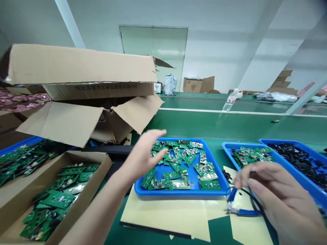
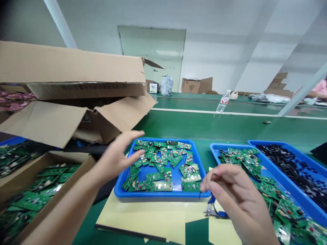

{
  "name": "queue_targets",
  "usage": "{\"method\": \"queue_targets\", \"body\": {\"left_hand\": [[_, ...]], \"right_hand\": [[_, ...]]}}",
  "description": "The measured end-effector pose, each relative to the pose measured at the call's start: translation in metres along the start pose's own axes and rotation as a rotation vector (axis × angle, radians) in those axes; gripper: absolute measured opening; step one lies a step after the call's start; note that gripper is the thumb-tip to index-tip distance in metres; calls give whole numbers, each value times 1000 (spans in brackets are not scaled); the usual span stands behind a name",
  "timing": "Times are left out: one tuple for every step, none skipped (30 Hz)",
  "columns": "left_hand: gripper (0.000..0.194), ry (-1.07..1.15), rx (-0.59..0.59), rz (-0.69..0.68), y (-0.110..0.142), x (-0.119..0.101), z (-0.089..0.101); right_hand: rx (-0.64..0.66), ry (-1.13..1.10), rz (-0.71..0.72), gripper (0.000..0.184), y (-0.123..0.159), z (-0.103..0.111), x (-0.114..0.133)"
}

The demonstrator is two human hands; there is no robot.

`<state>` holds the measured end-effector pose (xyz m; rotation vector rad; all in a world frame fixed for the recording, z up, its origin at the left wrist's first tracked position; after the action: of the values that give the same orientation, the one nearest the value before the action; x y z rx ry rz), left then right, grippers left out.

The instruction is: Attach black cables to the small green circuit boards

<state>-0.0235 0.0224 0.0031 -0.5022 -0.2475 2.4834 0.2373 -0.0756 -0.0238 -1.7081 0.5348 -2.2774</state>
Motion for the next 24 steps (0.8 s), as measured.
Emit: {"method": "queue_targets", "body": {"left_hand": [[41, -61, 75, -20, -5, 4, -20], [39, -117, 144, -33, -8, 8, -40], [36, -152, 191, -34, -11, 12, -59], [37, -167, 205, -29, -13, 16, -75], [38, -178, 216, -26, -14, 19, -89], [38, -183, 228, -29, -15, 20, -99], [36, -184, 237, -33, -16, 21, -107], [34, -180, 242, -33, -17, 22, -111], [30, -172, 246, -34, -18, 22, -112], [27, -159, 249, -34, -19, 23, -112], [24, -140, 253, -34, -19, 23, -111], [23, -116, 257, -35, -20, 23, -109], [23, -90, 262, -35, -20, 23, -107], [23, -62, 265, -31, -19, 23, -104], [23, -34, 265, -21, -18, 24, -102], [23, -5, 260, -4, -17, 24, -100], [23, 24, 252, 14, -16, 23, -97], [22, 46, 243, 33, -13, 22, -94], [21, 85, 227, 53, -11, 21, -91], [21, 150, 205, 73, -8, 19, -88], [20, 243, 177, 95, -5, 17, -85], [20, 375, 139, 116, -1, 16, -82], [17, 499, 103, 126, 2, 14, -81], [13, 595, 61, 124, 6, 13, -79]], "right_hand": [[31, -29, -1, 10, -9, -7, -5], [52, -62, -2, 9, -19, -14, -11], [71, -90, -2, 10, -28, -22, -18], [93, -110, 4, 11, -36, -31, -26], [103, -120, 18, 12, -42, -39, -34], [119, -113, 24, 12, -47, -46, -43], [134, -91, 33, 11, -50, -53, -51], [146, -55, 42, 11, -51, -59, -59], [151, -2, 53, 11, -50, -64, -67], [151, 63, 72, 11, -48, -67, -72], [146, 131, 95, 11, -45, -69, -76], [138, 193, 123, 12, -41, -70, -78], [131, 243, 153, 13, -38, -70, -78], [122, 274, 181, 14, -35, -70, -77], [113, 287, 209, 16, -33, -70, -75], [105, 289, 237, 18, -32, -69, -71], [94, 286, 265, 20, -30, -68, -68], [84, 283, 291, 22, -29, -67, -64], [75, 281, 313, 23, -28, -66, -61], [69, 277, 328, 25, -27, -65, -59], [65, 272, 332, 26, -25, -64, -58], [65, 260, 325, 27, -23, -64, -58], [65, 238, 307, 27, -21, -64, -59], [63, 206, 281, 27, -19, -64, -61]]}}
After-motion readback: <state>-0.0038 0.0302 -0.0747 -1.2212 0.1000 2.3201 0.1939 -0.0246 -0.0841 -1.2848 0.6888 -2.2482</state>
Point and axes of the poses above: each hand's wrist, its own y-axis away from the middle knuckle, its own z-axis out of the back of the hand, x = y × z, the point moved 4 cm from there along -y, towards the middle knuckle, and after that the axes turned 10 degrees about x, right-handed, at the moved point
